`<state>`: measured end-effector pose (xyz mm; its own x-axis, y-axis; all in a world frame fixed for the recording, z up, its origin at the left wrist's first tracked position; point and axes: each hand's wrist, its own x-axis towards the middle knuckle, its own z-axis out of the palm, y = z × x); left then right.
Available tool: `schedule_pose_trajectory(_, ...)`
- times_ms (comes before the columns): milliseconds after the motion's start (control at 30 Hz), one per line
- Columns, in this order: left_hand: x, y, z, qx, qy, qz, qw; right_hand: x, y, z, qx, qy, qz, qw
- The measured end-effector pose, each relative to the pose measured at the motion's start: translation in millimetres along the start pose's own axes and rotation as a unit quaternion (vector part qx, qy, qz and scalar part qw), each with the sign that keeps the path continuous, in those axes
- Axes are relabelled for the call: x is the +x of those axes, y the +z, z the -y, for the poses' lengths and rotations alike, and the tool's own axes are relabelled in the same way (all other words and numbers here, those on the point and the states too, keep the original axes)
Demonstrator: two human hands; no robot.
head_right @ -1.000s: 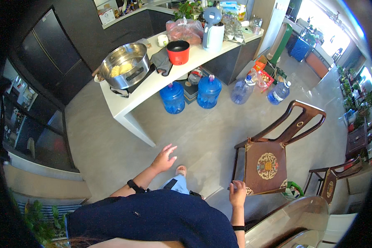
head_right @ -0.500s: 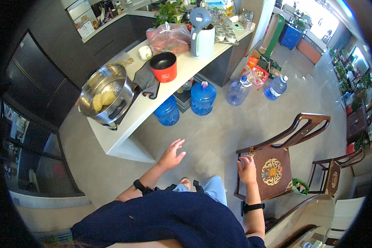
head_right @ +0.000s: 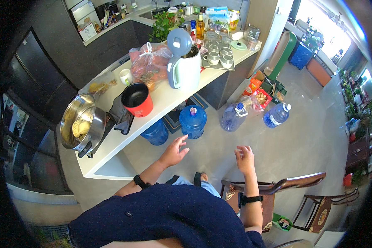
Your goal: The person wipes a round wooden dining table with a white cloth, moving items like a phone and water bottle aside. They retrieve a tray of cups and glasses from a nearby counter, place it on the table, and continue wiping the surface thoroughly.
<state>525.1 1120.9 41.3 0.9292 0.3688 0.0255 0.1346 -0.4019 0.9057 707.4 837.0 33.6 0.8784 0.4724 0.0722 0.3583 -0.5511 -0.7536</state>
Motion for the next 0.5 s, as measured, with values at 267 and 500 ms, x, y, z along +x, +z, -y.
schedule_pose_trajectory(267,122.3,18.6,1.8,-0.062,-0.078,0.004,0.995,151.3,-2.6,3.3,0.063,-0.046,0.057,0.995)
schedule_pose_trajectory(500,275.0,52.2,9.3,-0.198,-0.135,0.006,0.971,291.7,-15.1,-42.3,0.074,-0.018,0.083,0.994)
